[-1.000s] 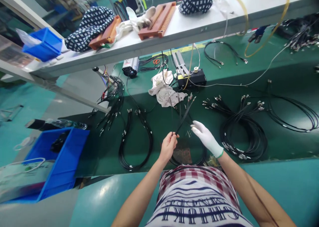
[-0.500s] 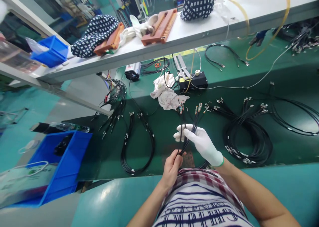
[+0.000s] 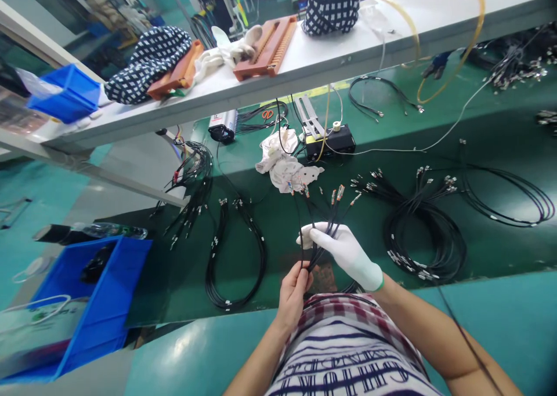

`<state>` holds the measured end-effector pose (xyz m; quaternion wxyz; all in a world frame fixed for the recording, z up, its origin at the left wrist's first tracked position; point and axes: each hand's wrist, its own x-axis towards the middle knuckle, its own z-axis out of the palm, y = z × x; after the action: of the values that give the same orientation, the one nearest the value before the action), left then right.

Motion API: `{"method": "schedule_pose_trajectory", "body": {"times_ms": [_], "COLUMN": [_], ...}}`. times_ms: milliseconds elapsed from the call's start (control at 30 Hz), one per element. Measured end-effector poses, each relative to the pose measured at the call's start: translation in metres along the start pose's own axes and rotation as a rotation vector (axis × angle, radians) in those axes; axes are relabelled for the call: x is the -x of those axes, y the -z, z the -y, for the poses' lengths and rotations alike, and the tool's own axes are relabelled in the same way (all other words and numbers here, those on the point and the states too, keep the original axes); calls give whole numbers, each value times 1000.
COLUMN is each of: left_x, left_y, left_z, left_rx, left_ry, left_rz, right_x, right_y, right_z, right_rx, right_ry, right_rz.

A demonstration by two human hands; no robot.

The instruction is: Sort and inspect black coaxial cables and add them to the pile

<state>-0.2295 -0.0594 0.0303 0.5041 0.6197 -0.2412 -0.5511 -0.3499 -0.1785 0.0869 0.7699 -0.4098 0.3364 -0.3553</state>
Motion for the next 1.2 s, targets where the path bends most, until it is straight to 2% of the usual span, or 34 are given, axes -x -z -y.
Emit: {"method": "schedule_pose_trajectory", "body": {"times_ms": [300, 600, 867, 1200], "left_x": [0, 2, 4, 10], "left_y": [6, 4, 3, 7], "left_z": [8, -2, 7, 24], "left_rx": [29, 46, 53, -47], "left_ry": [17, 70, 53, -47], "left_rz": [-10, -12, -22, 45], "right_x": [3, 5, 2, 2], "right_y": [-6, -9, -3, 3], "right_z": [0, 3, 1, 6], "right_rx": [77, 149, 35, 69], "right_ry": [11, 5, 3, -11], "right_rz": [-50, -126, -33, 119]}}
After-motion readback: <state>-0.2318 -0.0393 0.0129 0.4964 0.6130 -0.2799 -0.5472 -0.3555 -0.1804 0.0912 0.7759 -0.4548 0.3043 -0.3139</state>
